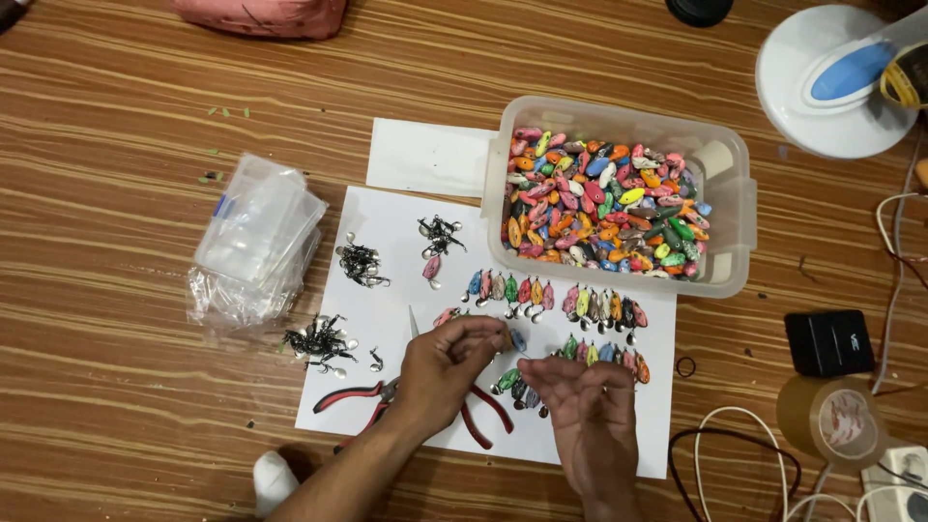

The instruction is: Assembling small colorful fishing lures by attaching hooks and rings using pliers

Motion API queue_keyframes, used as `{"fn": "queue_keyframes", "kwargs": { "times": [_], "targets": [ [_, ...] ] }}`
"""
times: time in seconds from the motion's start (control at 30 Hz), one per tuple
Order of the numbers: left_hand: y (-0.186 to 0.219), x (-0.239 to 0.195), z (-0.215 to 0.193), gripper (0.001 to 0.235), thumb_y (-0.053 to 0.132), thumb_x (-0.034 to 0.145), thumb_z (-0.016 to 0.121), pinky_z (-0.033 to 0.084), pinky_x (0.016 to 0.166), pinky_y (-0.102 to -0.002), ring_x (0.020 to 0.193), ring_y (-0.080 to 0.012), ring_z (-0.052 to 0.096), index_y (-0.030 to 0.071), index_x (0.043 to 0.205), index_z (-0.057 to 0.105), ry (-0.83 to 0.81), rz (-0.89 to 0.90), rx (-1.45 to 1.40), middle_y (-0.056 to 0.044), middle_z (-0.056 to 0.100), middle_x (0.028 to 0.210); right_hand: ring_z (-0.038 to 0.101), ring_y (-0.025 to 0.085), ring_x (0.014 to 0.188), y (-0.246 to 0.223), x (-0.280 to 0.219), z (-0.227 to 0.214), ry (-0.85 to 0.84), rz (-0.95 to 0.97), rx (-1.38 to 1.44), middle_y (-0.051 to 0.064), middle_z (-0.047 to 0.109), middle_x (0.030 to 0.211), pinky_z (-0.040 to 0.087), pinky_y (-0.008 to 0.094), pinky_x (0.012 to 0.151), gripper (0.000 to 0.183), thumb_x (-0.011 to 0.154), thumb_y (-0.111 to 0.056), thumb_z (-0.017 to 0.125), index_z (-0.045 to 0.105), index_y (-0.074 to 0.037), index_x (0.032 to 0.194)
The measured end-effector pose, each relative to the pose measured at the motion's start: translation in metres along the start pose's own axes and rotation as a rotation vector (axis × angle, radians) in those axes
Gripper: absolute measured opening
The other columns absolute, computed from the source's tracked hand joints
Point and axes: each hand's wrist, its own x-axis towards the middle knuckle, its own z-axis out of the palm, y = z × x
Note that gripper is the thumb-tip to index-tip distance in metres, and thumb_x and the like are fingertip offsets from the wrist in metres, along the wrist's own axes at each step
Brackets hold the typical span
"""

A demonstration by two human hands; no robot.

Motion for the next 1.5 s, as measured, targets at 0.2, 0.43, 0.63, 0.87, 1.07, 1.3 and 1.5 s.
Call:
{"fn": "queue_keyframes", "kwargs": {
  "times": [0.2,0.43,0.63,0.87,1.07,1.3,1.5],
  "targets": [
    [0.003,-0.001,0.001,0.022,0.004,0.09,0.072,0.058,0.071,-0.019,0.081,-0.0087,0.072,0.001,0.111,0.077,-0.004,-0.026,-0.018,-0.009,0.081,0.098,0.062,0.048,0.122,0.0,0.0,0.001,-0.01,0.013,0.003,0.028,0.066,0.124,0.045,0.065,0.11,0.017,0.107,-0.023,0.058,0.049,-0.011,0.114],
    [0.002,-0.003,0.001,0.021,0.001,0.09,0.071,0.057,0.07,-0.019,0.078,-0.0082,0.071,0.0,0.11,0.077,-0.017,-0.02,-0.039,-0.009,0.081,0.095,0.062,0.048,0.123,0.001,-0.001,0.003,-0.025,0.006,0.004,0.028,0.064,0.125,0.046,0.063,0.11,0.016,0.108,-0.023,0.057,0.049,-0.011,0.115],
    [-0.005,-0.002,0.002,0.058,-0.008,0.085,0.069,0.061,0.073,-0.024,0.08,-0.0126,0.073,0.005,0.139,0.054,-0.055,0.029,-0.02,-0.01,0.079,0.096,0.06,0.043,0.129,0.003,0.001,0.013,-0.146,-0.049,-0.177,0.027,0.062,0.133,0.046,0.06,0.113,0.012,0.11,-0.021,0.049,0.052,-0.012,0.118],
    [-0.001,-0.012,0.006,0.059,-0.002,0.086,0.071,0.059,0.07,-0.025,0.08,-0.0127,0.073,0.009,0.141,0.053,-0.211,0.065,0.042,-0.007,0.078,0.09,0.065,0.028,0.121,0.006,0.004,0.018,-0.08,0.008,-0.871,0.016,0.065,0.133,0.055,0.041,0.099,0.012,0.1,-0.013,0.054,0.061,-0.006,0.107],
    [0.002,-0.013,0.007,0.05,0.004,0.087,0.074,0.058,0.068,-0.022,0.079,-0.011,0.074,0.008,0.135,0.06,-0.239,0.047,0.103,-0.005,0.079,0.089,0.064,0.016,0.088,0.012,0.005,0.003,0.043,0.067,-1.001,0.007,0.065,0.11,0.054,0.03,0.075,0.016,0.094,-0.01,0.061,0.07,-0.003,0.106],
    [0.001,-0.009,0.007,0.027,0.004,0.086,0.075,0.06,0.075,-0.023,0.082,-0.0104,0.075,0.005,0.113,0.072,-0.139,0.105,0.103,-0.006,0.083,0.091,0.052,0.007,0.063,0.005,0.008,0.017,0.174,0.078,-1.069,0.003,0.064,0.099,0.042,0.022,0.054,0.022,0.092,-0.004,0.066,0.08,-0.002,0.109],
    [0.013,-0.013,0.006,0.026,0.014,0.087,0.074,0.054,0.07,-0.02,0.08,-0.0084,0.073,0.008,0.113,0.074,-0.12,0.086,0.187,-0.002,0.083,0.092,0.063,0.011,0.077,0.006,0.008,0.015,0.197,-0.04,-1.197,0.002,0.068,0.097,0.051,0.024,0.065,0.016,0.085,-0.013,0.076,0.081,-0.006,0.098]
  ]
}}
